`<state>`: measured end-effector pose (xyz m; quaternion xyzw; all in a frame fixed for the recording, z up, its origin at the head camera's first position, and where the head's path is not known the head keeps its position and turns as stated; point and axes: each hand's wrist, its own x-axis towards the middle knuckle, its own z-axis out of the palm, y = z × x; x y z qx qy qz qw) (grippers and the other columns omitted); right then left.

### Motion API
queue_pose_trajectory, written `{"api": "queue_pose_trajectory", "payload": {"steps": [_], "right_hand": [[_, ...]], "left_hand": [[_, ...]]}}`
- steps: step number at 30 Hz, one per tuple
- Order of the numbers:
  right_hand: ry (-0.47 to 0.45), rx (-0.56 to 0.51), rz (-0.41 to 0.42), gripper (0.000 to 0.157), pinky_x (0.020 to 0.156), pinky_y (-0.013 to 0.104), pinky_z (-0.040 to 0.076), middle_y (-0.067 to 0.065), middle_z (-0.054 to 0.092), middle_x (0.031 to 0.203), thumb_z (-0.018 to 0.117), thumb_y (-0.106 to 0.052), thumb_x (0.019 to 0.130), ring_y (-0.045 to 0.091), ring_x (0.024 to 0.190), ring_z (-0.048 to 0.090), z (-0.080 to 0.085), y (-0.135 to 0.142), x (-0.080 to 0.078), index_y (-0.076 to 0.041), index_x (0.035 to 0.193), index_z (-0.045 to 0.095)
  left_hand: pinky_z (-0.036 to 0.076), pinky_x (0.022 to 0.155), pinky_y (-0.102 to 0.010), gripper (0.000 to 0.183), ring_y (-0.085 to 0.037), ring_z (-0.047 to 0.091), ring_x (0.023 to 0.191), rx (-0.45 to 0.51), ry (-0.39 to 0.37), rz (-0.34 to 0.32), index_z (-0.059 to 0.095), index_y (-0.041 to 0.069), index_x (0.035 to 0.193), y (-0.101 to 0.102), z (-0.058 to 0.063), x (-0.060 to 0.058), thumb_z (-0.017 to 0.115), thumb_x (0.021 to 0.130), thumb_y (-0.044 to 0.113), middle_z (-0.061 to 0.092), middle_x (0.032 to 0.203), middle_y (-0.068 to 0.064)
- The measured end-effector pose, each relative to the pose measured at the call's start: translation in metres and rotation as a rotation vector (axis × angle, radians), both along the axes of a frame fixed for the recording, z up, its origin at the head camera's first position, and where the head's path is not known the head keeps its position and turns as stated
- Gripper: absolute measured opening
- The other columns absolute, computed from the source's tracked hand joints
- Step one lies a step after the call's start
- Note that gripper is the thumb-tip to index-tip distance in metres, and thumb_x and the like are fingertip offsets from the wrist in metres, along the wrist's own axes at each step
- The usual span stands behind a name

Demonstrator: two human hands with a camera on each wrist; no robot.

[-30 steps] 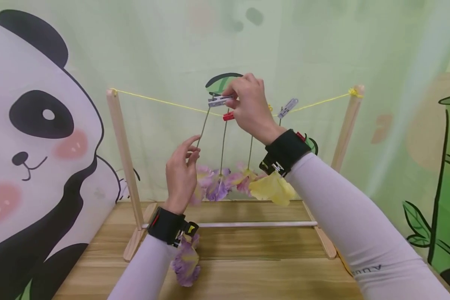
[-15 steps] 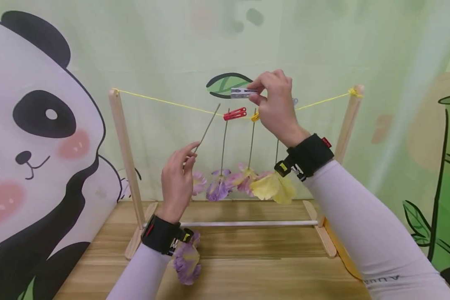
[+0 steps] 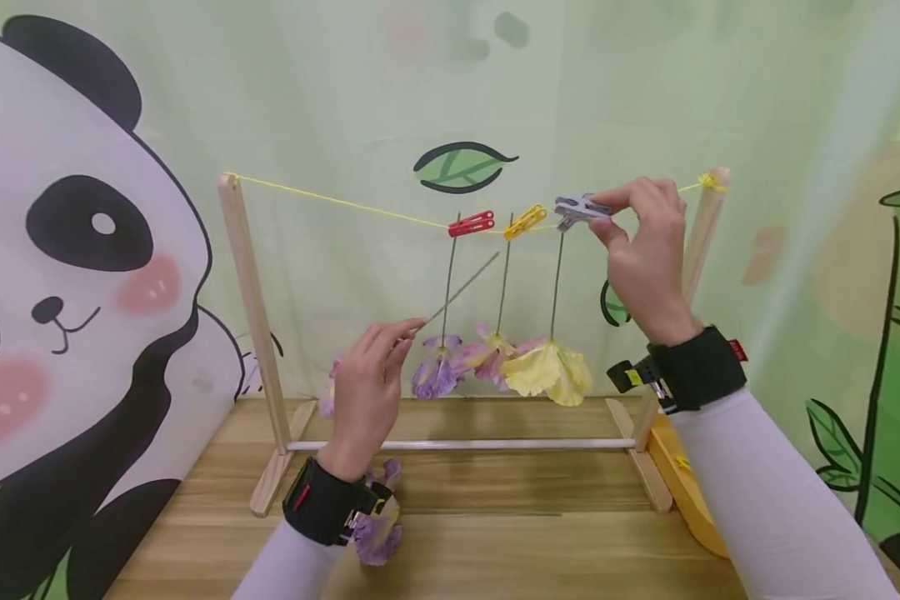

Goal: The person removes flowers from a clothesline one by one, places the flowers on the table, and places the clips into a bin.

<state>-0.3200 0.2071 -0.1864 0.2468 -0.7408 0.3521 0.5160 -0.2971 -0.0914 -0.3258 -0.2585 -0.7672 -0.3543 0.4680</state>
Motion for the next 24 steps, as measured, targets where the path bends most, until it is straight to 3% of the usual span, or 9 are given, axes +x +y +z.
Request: {"api": "queue_pose_trajectory", "payload": {"steps": [6, 12, 15, 18, 24], "right_hand": [[-0.043, 0.008, -0.01, 0.025, 0.106, 0.04, 0.025, 0.024, 0.064, 0.114, 0.069, 0.001, 0.096, 0.038, 0.117, 0.046, -0.019, 0.025, 0.01, 0.009, 0.12, 0.066], [-0.051, -0.029, -0.036, 0.028, 0.108, 0.037, 0.021, 0.025, 0.06, 0.122, 0.066, 0.001, 0.097, 0.034, 0.124, 0.044, -0.038, 0.046, 0.02, 0.01, 0.124, 0.064], [-0.048, -0.069, -0.056, 0.029, 0.105, 0.034, 0.023, 0.005, 0.056, 0.122, 0.066, 0.001, 0.098, 0.021, 0.124, 0.042, -0.049, 0.055, 0.023, 0.01, 0.126, 0.064], [-0.036, -0.117, -0.086, 0.031, 0.103, 0.03, 0.025, -0.016, 0.041, 0.122, 0.066, 0.002, 0.098, 0.006, 0.12, 0.037, -0.063, 0.065, 0.026, 0.01, 0.128, 0.064], [0.0, -0.185, -0.162, 0.034, 0.101, 0.027, 0.024, -0.021, 0.038, 0.121, 0.068, -0.002, 0.097, -0.002, 0.116, 0.035, -0.1, 0.094, 0.034, 0.011, 0.128, 0.064]], "left_hand": [[0.051, 0.06, -0.035, 0.026, -0.023, 0.066, 0.08, -0.102, 0.048, 0.022, 0.072, 0.014, 0.125, 0.008, -0.017, 0.01, 0.061, 0.104, 0.003, 0.07, 0.1, -0.006], [0.054, 0.061, -0.034, 0.029, -0.022, 0.067, 0.084, -0.113, 0.048, 0.024, 0.073, 0.013, 0.121, 0.015, -0.037, 0.017, 0.064, 0.099, -0.005, 0.069, 0.098, -0.005], [0.053, 0.061, -0.032, 0.029, -0.02, 0.066, 0.084, -0.114, 0.031, 0.022, 0.073, 0.014, 0.121, 0.016, -0.045, 0.019, 0.066, 0.098, -0.003, 0.069, 0.098, -0.004], [0.052, 0.062, -0.031, 0.029, -0.019, 0.066, 0.084, -0.136, 0.014, 0.007, 0.073, 0.016, 0.121, 0.017, -0.052, 0.02, 0.066, 0.099, -0.001, 0.069, 0.1, -0.004], [0.053, 0.064, -0.029, 0.039, -0.015, 0.064, 0.08, -0.227, 0.033, -0.008, 0.073, 0.017, 0.122, 0.02, -0.059, 0.022, 0.073, 0.092, -0.007, 0.069, 0.098, -0.001]]}}
